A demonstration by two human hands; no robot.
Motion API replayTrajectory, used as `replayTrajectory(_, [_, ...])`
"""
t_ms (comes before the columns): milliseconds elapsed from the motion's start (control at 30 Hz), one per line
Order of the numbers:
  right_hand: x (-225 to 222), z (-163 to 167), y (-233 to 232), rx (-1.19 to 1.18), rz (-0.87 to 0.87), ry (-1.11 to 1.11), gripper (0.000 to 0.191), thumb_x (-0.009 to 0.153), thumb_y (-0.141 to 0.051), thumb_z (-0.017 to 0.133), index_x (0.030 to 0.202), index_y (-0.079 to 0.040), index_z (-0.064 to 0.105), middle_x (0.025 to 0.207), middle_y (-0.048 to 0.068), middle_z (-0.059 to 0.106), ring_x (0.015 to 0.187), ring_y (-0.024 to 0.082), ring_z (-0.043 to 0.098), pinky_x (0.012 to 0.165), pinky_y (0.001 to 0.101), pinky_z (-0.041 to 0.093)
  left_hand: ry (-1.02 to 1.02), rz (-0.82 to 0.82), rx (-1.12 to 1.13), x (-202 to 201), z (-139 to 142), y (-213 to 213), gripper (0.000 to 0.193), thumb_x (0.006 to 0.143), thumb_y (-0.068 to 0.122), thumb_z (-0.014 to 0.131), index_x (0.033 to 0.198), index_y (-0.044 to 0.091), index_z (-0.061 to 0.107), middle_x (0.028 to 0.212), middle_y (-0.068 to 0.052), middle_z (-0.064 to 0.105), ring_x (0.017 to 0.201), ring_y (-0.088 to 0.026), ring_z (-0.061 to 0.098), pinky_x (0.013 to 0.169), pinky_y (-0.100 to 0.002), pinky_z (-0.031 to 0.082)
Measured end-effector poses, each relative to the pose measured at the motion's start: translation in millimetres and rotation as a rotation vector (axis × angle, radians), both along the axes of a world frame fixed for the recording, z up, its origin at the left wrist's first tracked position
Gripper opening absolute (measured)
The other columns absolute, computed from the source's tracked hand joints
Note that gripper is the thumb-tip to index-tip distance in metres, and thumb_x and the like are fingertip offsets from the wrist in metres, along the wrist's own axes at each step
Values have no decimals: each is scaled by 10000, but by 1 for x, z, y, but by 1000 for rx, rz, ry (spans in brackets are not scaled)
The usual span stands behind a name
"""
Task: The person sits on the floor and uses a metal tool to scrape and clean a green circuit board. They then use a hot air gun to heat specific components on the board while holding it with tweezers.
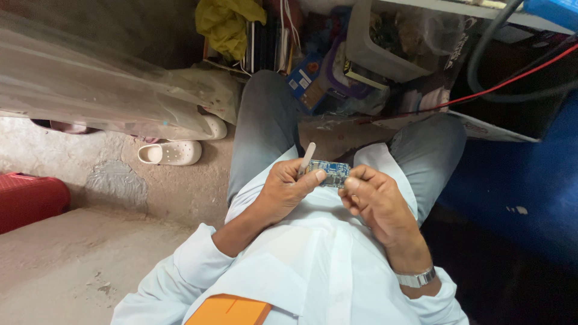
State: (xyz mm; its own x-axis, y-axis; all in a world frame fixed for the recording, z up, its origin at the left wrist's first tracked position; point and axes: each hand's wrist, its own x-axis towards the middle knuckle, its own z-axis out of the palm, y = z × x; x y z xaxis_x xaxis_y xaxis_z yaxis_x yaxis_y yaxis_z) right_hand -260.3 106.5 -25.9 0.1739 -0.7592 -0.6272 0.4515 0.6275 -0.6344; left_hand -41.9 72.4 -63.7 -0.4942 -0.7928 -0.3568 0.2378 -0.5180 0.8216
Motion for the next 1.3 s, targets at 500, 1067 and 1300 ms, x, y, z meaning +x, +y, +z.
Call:
replayTrajectory(500, [10,-1,2,-125,24,295,126,912,-17,690,1024,33,662,755,64,673,597,73,584,519,196,478,-137,10,-98,-5,11,1,223,1017,219,660,989,15,745,708,85,563,642,-3,433,544,-214,358])
replayTrajectory(1067, [5,-3,6,-177,27,204,154,933,-32,680,1054,57,644,840,99,700,662,78,616,562,196,512,17,27,48,-5,0,3,211,1006,207,671,947,15,738,679,64,562,606,-11,408,520,-216,331])
replayTrajectory(1300, [3,-2,6,-145,43,234,147,922,-45,686,1040,34,645,770,93,698,576,69,602,442,152,413,65,13,111,-4,-1,1,222,1003,218,676,940,11,728,656,61,540,578,-12,387,491,-217,298])
